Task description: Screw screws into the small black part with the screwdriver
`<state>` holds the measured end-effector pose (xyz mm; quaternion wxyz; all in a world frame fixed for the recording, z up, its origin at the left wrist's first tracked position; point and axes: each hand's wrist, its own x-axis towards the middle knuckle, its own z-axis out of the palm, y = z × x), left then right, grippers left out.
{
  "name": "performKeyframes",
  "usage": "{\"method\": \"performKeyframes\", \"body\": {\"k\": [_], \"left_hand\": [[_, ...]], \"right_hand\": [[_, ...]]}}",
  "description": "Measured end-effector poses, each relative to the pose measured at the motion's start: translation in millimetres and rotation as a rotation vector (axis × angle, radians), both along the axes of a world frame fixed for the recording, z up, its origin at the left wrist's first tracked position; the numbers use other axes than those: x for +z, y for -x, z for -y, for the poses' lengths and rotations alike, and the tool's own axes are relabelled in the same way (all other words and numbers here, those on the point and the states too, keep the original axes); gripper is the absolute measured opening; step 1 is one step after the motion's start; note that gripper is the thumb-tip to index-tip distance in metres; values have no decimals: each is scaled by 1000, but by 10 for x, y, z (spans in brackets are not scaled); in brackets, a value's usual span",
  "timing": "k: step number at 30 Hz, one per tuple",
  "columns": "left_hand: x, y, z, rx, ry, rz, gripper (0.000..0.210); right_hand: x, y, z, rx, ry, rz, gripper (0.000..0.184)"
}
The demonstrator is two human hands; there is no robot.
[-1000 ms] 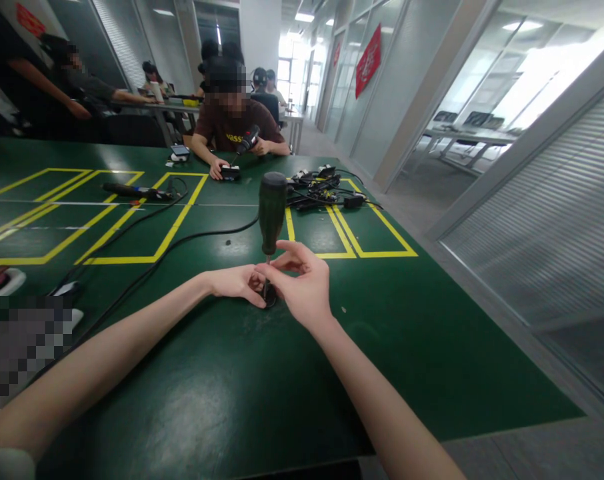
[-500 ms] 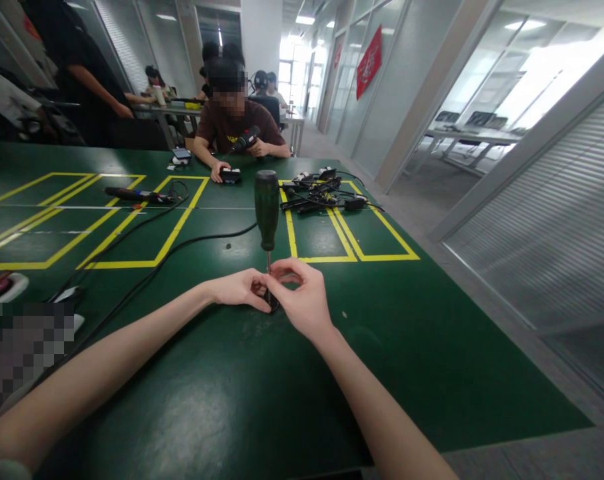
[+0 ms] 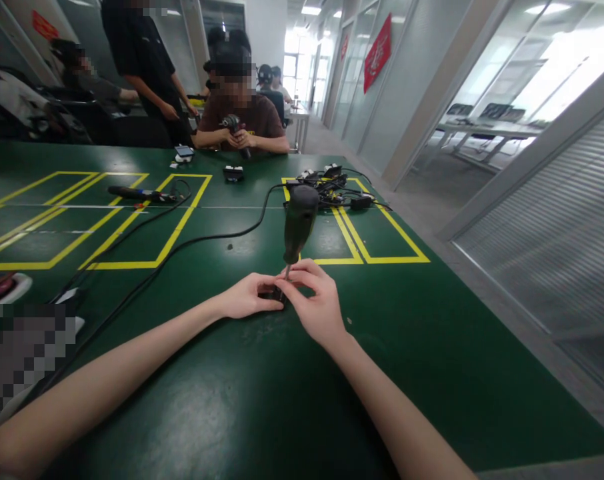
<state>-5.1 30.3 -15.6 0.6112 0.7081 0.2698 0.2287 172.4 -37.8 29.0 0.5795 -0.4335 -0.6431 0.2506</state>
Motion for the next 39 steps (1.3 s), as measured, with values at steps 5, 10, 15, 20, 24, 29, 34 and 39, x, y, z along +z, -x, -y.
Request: {"method": "performKeyframes", "body": {"k": [5, 10, 15, 20, 24, 29, 34, 39], "left_hand": [[-17, 21, 33, 9, -12, -27, 33], [2, 40, 82, 34, -83, -39, 37], [53, 67, 147, 89, -158, -36, 38], [42, 92, 190, 107, -69, -9, 36], [17, 127, 236, 144, -71, -2, 34], [53, 168, 340, 178, -70, -24, 31], [69, 156, 389, 183, -44, 4, 29], [26, 132, 375, 201, -21, 30, 32]], "right_hand": [[-17, -1, 64, -59, -1, -2, 1], [-28, -6, 135, -28, 34, 22, 8], [-46, 40, 128, -29, -20, -40, 9], [-53, 53, 120, -93, -50, 4, 12], [-78, 49, 146, -97, -2, -36, 5], [-112, 60, 179, -21, -7, -43, 8], [-106, 39, 172, -72, -67, -50, 11], [-107, -13, 177, -92, -6, -35, 6]]}}
